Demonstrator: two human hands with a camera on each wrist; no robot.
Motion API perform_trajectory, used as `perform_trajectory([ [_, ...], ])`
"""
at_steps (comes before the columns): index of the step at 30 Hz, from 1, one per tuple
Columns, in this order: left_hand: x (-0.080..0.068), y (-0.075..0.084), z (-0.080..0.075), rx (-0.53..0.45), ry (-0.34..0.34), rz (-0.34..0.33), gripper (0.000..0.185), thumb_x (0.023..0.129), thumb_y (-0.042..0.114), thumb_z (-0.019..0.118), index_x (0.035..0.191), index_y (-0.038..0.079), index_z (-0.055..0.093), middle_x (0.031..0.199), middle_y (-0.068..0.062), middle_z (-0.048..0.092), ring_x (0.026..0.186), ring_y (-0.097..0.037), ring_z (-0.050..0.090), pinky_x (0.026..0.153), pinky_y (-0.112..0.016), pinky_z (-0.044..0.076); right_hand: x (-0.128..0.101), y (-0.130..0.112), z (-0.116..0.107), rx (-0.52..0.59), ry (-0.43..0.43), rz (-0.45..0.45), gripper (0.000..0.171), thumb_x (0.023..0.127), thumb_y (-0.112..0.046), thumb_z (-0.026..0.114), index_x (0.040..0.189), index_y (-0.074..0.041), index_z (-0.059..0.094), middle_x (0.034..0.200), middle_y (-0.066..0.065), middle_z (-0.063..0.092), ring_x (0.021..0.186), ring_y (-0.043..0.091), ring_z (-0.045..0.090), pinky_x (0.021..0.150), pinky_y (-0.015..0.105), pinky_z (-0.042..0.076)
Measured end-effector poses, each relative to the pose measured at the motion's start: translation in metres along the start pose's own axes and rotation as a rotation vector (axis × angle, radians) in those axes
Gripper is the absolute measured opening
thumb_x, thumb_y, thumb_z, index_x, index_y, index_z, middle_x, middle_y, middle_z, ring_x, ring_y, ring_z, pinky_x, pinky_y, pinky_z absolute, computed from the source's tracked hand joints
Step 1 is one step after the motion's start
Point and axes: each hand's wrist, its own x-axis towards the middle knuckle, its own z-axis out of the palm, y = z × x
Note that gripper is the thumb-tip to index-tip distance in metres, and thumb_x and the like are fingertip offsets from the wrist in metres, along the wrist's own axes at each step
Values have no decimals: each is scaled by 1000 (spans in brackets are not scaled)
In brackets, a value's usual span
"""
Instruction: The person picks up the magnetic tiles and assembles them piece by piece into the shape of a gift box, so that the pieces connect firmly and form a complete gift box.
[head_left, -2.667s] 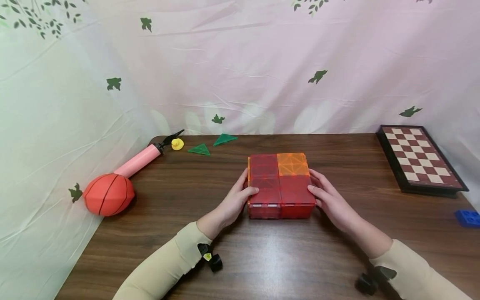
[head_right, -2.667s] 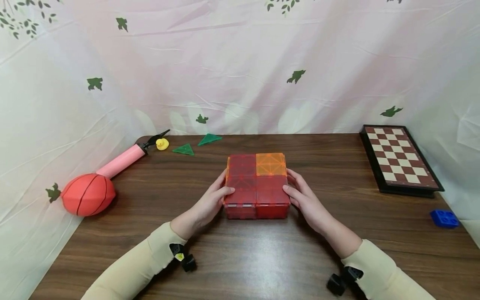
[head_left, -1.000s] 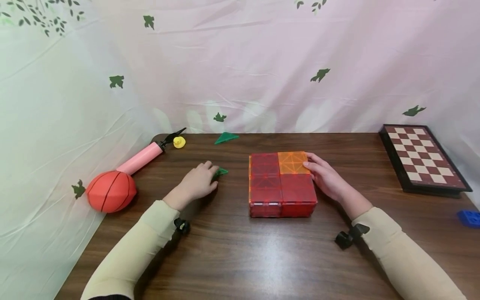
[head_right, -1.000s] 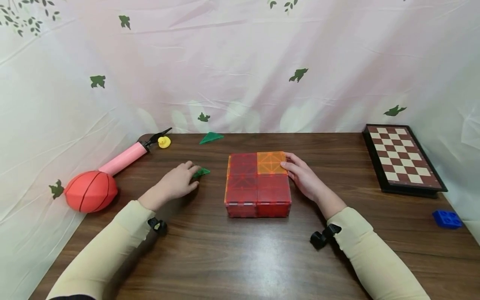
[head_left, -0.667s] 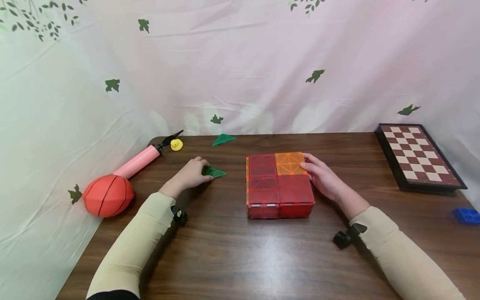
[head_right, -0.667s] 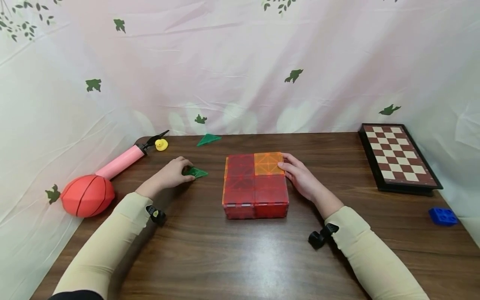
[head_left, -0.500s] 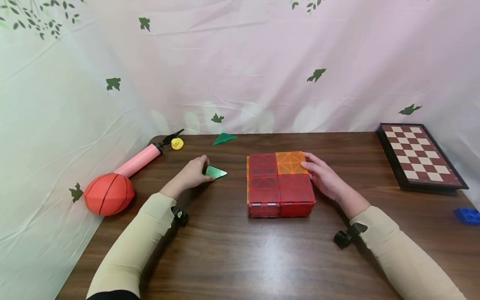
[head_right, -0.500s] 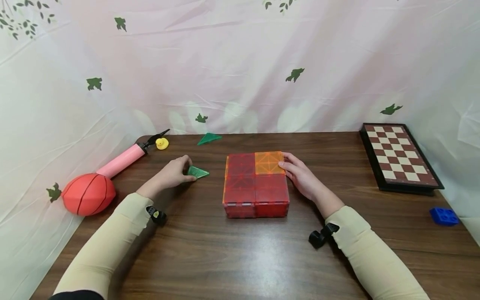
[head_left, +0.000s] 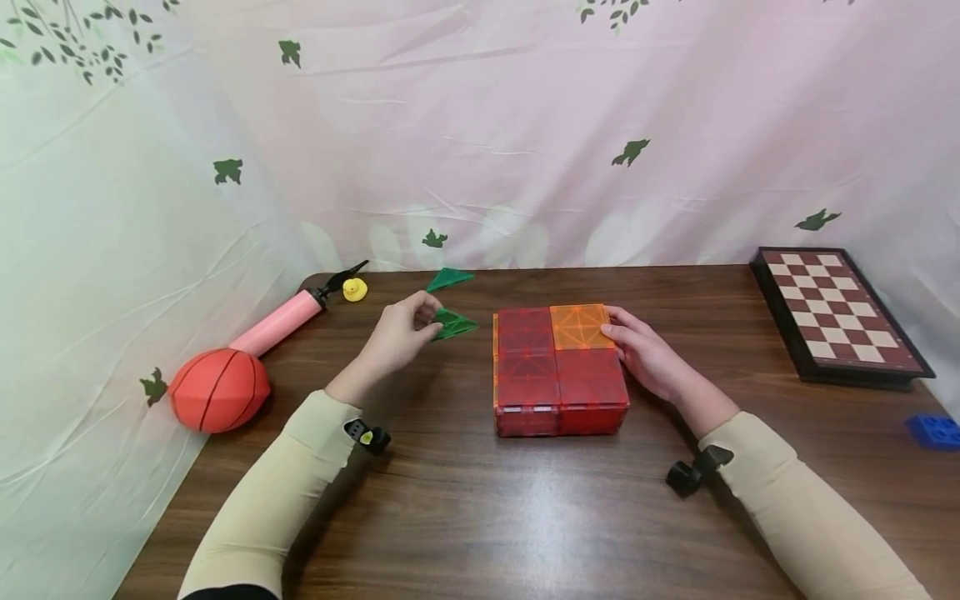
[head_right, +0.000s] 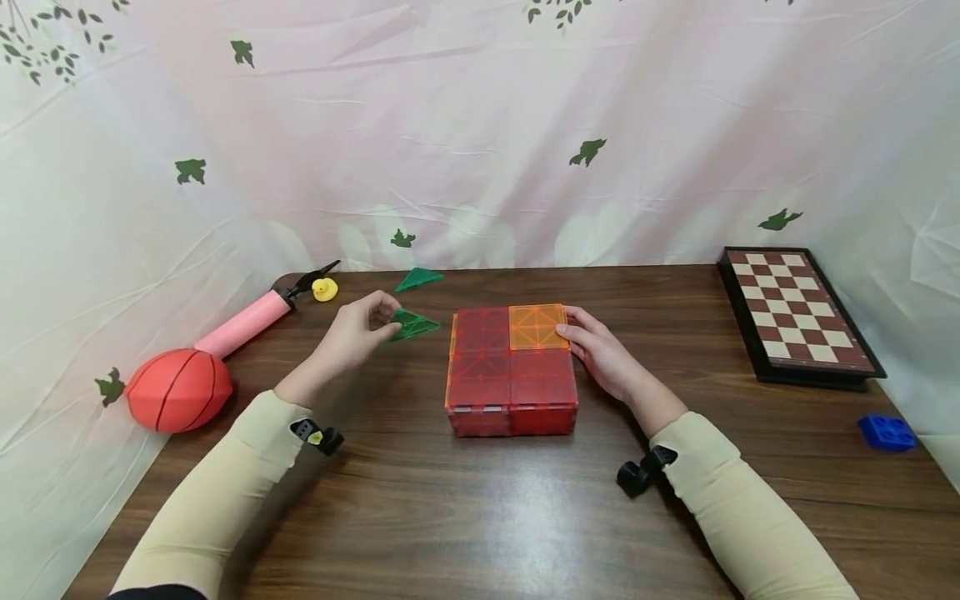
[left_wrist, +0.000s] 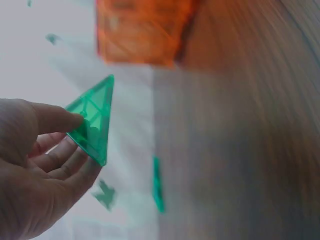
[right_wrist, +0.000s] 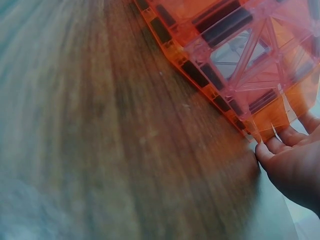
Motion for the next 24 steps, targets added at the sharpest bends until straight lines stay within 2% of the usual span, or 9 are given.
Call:
perform_trajectory([
  [3,-2,23,3,-34,14,79,15,98,7,69,112,7,63,104,-7,69,98,-23,66,86,-41,55,0,0,0,-5,2,5,54,109,-30,48,155,-8,28,137,6,49,114,13,58,97,23,49],
  [7,-3,50,11,-80,-10,171,14,97,6,70,110,7,64,103,-4,69,96,-18,67,84,-36,56,0,-1,0,-7,3,7,53,109,-31,48,154,-9,29,138,6,49,114,14,57,97,23,49],
  [12,0,71,25,-106,-60,266,14,95,2,71,108,5,64,100,-3,69,94,-16,68,84,-30,57,0,0,0,-8,0,4,54,109,-31,48,154,-7,29,138,6,48,116,14,57,98,23,48],
  [18,3,83,40,-60,-96,338,16,94,2,71,109,6,65,101,-4,70,95,-15,67,84,-31,56,0,1,-2,-8,2,3,56,109,-31,48,155,-6,28,139,7,48,116,14,57,98,23,48],
  [24,6,84,51,-14,-119,341,18,94,2,72,109,6,65,103,-4,71,95,-15,66,86,-30,55,1,2,-2,-3,3,4,55,109,-31,48,154,-7,29,138,7,48,115,14,57,97,23,48],
])
